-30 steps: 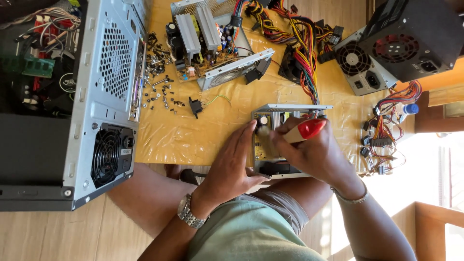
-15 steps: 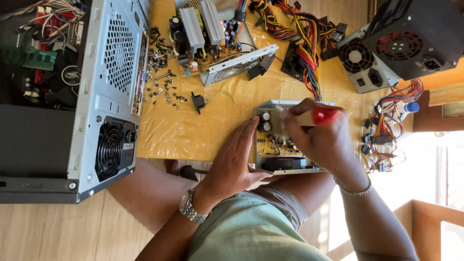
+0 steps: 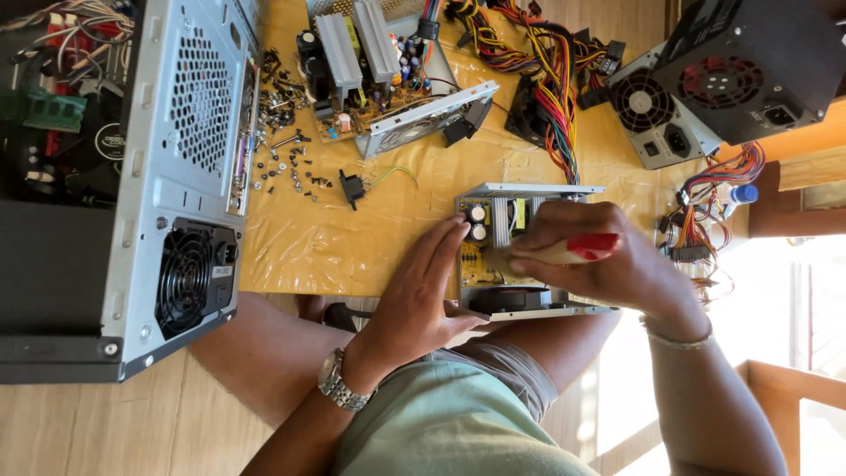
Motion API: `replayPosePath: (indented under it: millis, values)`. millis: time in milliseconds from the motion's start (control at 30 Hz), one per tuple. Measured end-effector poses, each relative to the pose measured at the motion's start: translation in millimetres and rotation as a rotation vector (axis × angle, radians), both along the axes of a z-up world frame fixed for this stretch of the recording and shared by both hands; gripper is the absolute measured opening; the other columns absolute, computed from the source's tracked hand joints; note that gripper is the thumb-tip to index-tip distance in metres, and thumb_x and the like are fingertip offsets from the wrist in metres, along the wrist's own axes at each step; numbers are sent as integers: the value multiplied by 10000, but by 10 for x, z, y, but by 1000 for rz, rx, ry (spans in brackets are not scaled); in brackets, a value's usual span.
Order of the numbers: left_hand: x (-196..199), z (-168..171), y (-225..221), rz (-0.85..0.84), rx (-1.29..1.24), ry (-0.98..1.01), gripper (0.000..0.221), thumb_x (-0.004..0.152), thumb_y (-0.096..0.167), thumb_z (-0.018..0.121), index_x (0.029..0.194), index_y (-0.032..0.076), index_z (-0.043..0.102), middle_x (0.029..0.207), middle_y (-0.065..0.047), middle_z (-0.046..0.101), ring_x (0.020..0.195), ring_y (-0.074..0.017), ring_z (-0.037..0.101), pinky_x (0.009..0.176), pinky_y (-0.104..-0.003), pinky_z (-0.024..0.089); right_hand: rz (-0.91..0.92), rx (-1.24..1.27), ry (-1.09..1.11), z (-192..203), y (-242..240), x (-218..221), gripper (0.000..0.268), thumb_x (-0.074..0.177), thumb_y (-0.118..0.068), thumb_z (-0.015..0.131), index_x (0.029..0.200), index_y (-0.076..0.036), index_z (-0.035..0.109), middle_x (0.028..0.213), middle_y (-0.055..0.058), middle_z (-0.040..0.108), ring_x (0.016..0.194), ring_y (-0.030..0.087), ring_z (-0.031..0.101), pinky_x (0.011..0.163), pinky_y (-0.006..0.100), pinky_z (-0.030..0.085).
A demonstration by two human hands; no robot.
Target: Disassembling a computer power supply unit and cleaning the internal components with a brush.
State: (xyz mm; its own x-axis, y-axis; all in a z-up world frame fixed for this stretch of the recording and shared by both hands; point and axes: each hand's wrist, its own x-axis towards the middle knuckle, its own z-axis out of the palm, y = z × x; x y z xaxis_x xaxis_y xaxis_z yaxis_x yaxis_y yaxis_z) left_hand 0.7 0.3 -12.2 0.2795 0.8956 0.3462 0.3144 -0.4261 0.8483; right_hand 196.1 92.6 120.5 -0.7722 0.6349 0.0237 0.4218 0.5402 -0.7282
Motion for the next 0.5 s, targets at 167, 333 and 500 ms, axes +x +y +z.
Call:
replayPosePath:
  millis: [167, 333, 500]
  values:
    - [-3, 50, -22, -1, -34, -12, 1100, 584, 41, 957, 1495, -106, 359, 1488, -345, 413, 1418, -489, 407, 1229, -527, 295, -84, 51, -35, -71, -98, 111, 146, 868, -130, 772, 808, -15, 706, 666, 131, 677, 462, 214, 668, 395, 275, 493]
    - [-4, 55, 4, -3, -31, -25, 1092, 573, 19, 950, 1492, -103, 372, 1482, -345, 420, 1416, -497, 411, 1222, -534, 303, -356, 262, 58, -517, -268, 287, 118, 884, -133, 774, 886, -35, 707, 561, 79, 622, 394, 162, 595, 343, 219, 406]
    - [-16, 67, 20, -22, -50, -13, 1102, 572, 16, 951, 1498, -95, 365, 1496, -338, 404, 1422, -497, 400, 1217, -546, 307, -422, 351, 66, -573, -247, 184, 122, 886, -78, 807, 843, -14, 712, 589, 120, 639, 419, 227, 622, 346, 236, 387]
